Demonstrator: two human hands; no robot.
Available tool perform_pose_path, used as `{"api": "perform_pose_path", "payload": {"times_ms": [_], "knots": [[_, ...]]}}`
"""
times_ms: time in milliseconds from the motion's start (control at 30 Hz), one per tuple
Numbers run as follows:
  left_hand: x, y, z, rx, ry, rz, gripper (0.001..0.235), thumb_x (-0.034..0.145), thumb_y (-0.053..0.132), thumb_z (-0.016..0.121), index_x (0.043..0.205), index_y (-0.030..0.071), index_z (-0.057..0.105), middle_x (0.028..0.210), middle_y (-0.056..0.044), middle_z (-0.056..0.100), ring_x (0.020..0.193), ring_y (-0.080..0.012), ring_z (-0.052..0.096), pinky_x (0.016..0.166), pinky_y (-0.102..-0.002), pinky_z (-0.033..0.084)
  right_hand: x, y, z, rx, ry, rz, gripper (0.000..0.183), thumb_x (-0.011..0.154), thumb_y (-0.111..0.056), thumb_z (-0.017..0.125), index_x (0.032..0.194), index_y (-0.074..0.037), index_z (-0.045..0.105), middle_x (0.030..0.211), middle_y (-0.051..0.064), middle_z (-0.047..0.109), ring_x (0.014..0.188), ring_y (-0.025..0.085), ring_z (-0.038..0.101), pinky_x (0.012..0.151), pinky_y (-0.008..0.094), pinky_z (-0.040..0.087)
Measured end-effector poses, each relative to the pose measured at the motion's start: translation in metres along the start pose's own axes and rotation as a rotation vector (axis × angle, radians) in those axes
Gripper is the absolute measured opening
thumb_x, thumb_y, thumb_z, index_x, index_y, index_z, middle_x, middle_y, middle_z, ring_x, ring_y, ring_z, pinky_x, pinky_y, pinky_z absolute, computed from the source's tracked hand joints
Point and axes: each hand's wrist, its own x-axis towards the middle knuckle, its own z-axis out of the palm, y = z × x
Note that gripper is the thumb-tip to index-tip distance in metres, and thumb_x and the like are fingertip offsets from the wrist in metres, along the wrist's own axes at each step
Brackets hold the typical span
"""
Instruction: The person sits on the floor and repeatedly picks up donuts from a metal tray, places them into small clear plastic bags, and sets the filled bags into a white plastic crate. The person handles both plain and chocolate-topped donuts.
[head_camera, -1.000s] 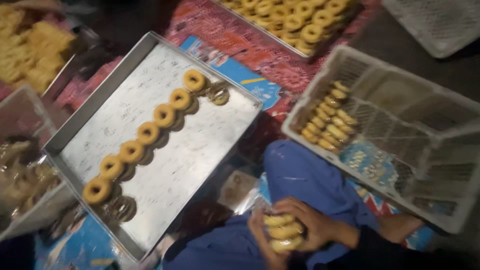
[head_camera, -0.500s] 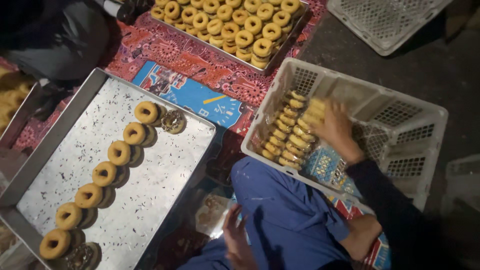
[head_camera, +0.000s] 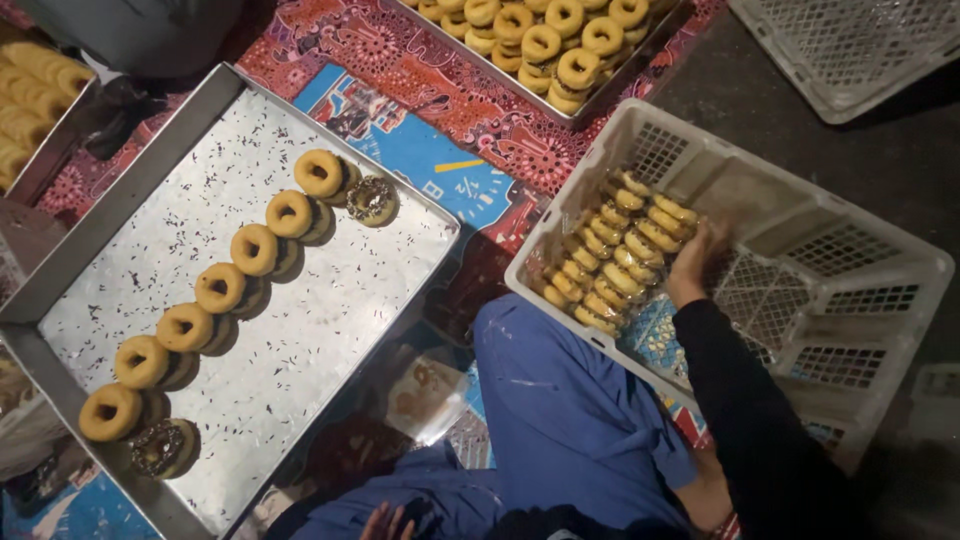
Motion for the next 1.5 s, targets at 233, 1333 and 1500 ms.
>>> {"api": "perform_pose_path", "payload": {"times_ms": [233, 1333, 1500], "knots": [[-0.022, -0.006, -0.006, -0.017, 0.172, 0.072, 0.084, 0.106, 0.068, 0.022, 0.145, -0.001, 0.047, 0.15, -0.029, 0.047, 0.132, -0.0501, 0.049, 0.1, -0.062, 0.045, -0.005, -0.024, 0.011, 0.376, -0.316, 0.38, 0.061, 0.106, -0.057, 0.048, 0.142, -0.008, 0.053, 0.126, 0.009, 0.063, 0.11, 0.025, 0.062, 0.096, 0.041, 0.056], [-0.046, 0.076, 0.154, 0.877, 0.259, 0.241, 0.025, 0.096, 0.02, 0.064, 0.113, 0.002, 0.067, 0.115, -0.012, 0.068, 0.108, -0.0232, 0.067, 0.096, -0.033, 0.051, -0.356, 0.088, 0.259, -0.848, -1.859, -1.041, 0.036, 0.092, -0.027, 0.06, 0.122, -0.009, 0.069, 0.131, 0.019, 0.063, 0.126, 0.036, 0.056, 0.109, 0.047, 0.042], [-0.006, 0.049, 0.153, 0.892, 0.421, 0.393, 0.028, 0.098, 0.022, 0.064, 0.114, 0.0, 0.067, 0.115, -0.012, 0.068, 0.11, -0.0251, 0.065, 0.098, -0.036, 0.049, -0.35, 0.035, 0.215, -1.233, -1.908, -1.026, 0.024, 0.097, -0.032, 0.058, 0.11, -0.021, 0.076, 0.114, 0.007, 0.073, 0.112, 0.026, 0.068, 0.098, 0.042, 0.052]]}}
